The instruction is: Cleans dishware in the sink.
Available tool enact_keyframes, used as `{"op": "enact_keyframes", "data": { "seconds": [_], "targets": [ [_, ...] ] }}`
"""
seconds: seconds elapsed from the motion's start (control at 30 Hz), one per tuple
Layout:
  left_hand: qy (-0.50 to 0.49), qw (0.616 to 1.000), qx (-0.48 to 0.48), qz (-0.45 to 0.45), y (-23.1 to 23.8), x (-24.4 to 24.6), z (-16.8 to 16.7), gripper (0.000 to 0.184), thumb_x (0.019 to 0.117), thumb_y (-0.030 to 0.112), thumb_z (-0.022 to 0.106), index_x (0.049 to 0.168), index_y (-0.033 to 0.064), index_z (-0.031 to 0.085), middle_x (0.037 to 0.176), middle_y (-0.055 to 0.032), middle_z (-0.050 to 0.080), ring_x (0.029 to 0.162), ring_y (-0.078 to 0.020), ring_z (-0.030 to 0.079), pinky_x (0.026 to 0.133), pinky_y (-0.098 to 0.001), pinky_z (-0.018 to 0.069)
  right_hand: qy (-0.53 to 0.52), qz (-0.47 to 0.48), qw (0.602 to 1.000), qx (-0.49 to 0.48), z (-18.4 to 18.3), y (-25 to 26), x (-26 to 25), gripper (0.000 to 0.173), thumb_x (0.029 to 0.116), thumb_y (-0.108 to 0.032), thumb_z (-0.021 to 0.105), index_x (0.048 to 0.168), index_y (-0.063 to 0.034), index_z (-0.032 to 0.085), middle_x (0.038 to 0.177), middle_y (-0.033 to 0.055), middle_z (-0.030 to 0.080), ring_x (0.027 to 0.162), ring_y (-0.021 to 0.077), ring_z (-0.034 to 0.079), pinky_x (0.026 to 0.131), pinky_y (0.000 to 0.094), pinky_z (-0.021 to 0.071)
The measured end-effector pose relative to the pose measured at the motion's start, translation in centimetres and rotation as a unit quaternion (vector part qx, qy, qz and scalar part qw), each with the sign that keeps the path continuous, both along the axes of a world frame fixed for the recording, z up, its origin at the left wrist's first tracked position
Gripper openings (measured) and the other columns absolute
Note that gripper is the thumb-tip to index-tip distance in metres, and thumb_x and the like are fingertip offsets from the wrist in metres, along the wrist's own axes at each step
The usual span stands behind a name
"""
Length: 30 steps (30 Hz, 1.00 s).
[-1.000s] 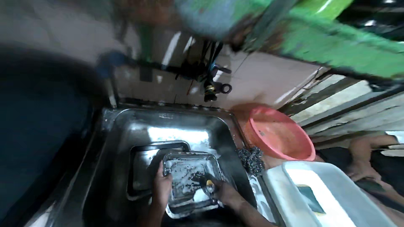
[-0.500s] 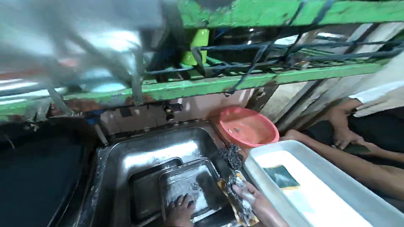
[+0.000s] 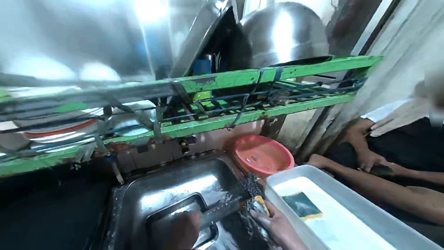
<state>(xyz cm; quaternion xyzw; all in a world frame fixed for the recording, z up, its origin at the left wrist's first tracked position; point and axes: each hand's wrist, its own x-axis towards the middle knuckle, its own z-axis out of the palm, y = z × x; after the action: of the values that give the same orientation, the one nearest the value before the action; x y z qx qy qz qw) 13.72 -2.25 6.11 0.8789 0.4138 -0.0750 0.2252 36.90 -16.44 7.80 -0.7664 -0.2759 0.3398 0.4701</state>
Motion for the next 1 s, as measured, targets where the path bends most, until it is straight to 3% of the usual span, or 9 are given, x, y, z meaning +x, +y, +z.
{"op": "enact_keyframes", "data": {
  "seconds": [0.13,0.27,0.4,0.47,0.6,0.7,0.77,0.87,1.0],
  "targets": [
    [-0.019,0.996,0.027,0.081,-1.3,-0.2,4.8,0.04,0.1095,0.023,0.039,0.133,0.0032,0.064,0.127,-0.0208,0.068,0.121,-0.0372,0.064,0.102,-0.0547,0.0491,-0.221,0.176,0.959,0.014,1.7,3.2,-4.7,0.05,0.0914,-0.021,0.074,0.131,0.0067,0.063,0.136,0.0287,0.059,0.132,0.0415,0.054,0.115,0.0525,0.0406],
    [-0.053,0.992,0.037,0.111,-2.7,-0.5,6.9,0.034,0.1053,0.016,0.045,0.126,-0.0004,0.067,0.12,-0.0222,0.07,0.115,-0.0388,0.067,0.098,-0.0554,0.0515,-0.348,0.274,0.893,0.084,0.7,6.5,-8.7,0.042,0.0888,-0.022,0.072,0.122,0.0033,0.069,0.132,0.0255,0.064,0.13,0.0433,0.056,0.112,0.0552,0.0428],
    [0.034,0.99,-0.002,0.138,-2.3,-2.1,8.4,0.038,0.1085,0.026,0.042,0.127,0.003,0.067,0.124,-0.0216,0.069,0.117,-0.0392,0.065,0.097,-0.0594,0.0501,-0.32,0.196,0.927,-0.027,0.2,10.4,-4.0,0.048,0.0933,-0.025,0.069,0.131,0.0029,0.063,0.14,0.0254,0.057,0.137,0.0398,0.049,0.116,0.0489,0.0391],
    [0.053,0.989,-0.011,0.14,-2.0,-2.3,8.3,0.041,0.1092,0.027,0.039,0.131,0.0041,0.065,0.129,-0.0206,0.067,0.121,-0.0387,0.064,0.099,-0.059,0.0494,-0.347,0.205,0.914,-0.043,0.3,10.9,-4.6,0.048,0.0966,-0.03,0.065,0.132,0.0024,0.062,0.139,0.0256,0.058,0.136,0.0408,0.05,0.115,0.0496,0.0399],
    [0.041,0.986,-0.06,0.152,-1.2,-1.7,9.1,0.042,0.1098,0.025,0.041,0.139,0.0007,0.059,0.137,-0.0238,0.062,0.129,-0.0405,0.058,0.108,-0.0583,0.0426,-0.391,0.286,0.868,0.11,0.6,9.0,-10.2,0.038,0.0929,-0.026,0.069,0.117,0.0038,0.071,0.128,0.0269,0.066,0.124,0.0461,0.06,0.105,0.0597,0.0469],
    [-0.002,0.99,-0.039,0.139,-0.8,-3.4,7.4,0.042,0.1102,0.026,0.04,0.135,0.0001,0.062,0.131,-0.0235,0.065,0.124,-0.0403,0.061,0.105,-0.0583,0.0457,-0.313,0.241,0.916,0.07,-0.2,10.7,-7.1,0.046,0.0885,-0.028,0.075,0.122,0.003,0.07,0.137,0.0255,0.061,0.133,0.044,0.052,0.113,0.0567,0.0398],
    [-0.027,0.989,-0.045,0.135,-0.5,-4.7,7.2,0.041,0.11,0.025,0.041,0.134,-0.001,0.063,0.13,-0.024,0.065,0.125,-0.0404,0.061,0.107,-0.0585,0.0444,-0.139,0.167,0.975,0.048,0.0,12.4,-3.0,0.058,0.0886,-0.023,0.078,0.135,0.0055,0.059,0.143,0.0216,0.057,0.135,0.0318,0.052,0.115,0.0449,0.0409],
    [-0.11,0.979,-0.073,0.158,0.4,-6.3,5.8,0.039,0.1084,0.022,0.047,0.133,-0.0036,0.064,0.13,-0.0252,0.066,0.125,-0.0406,0.061,0.11,-0.0572,0.0424,0.105,0.078,0.989,0.07,1.6,12.7,0.2,0.06,0.0914,-0.009,0.072,0.144,-0.0031,0.045,0.123,0.0153,0.063,0.103,0.0174,0.066,0.088,0.0356,0.0562],
    [-0.164,0.966,-0.114,0.166,2.0,-5.3,6.0,0.043,0.109,0.03,0.047,0.129,-0.0036,0.065,0.124,-0.0264,0.066,0.119,-0.0406,0.063,0.105,-0.0586,0.0445,0.001,0.121,0.985,0.123,6.0,12.2,-3.4,0.054,0.0861,-0.008,0.078,0.134,0.0028,0.056,0.118,0.0158,0.067,0.105,0.0169,0.067,0.094,0.0343,0.055]
  ]
}}
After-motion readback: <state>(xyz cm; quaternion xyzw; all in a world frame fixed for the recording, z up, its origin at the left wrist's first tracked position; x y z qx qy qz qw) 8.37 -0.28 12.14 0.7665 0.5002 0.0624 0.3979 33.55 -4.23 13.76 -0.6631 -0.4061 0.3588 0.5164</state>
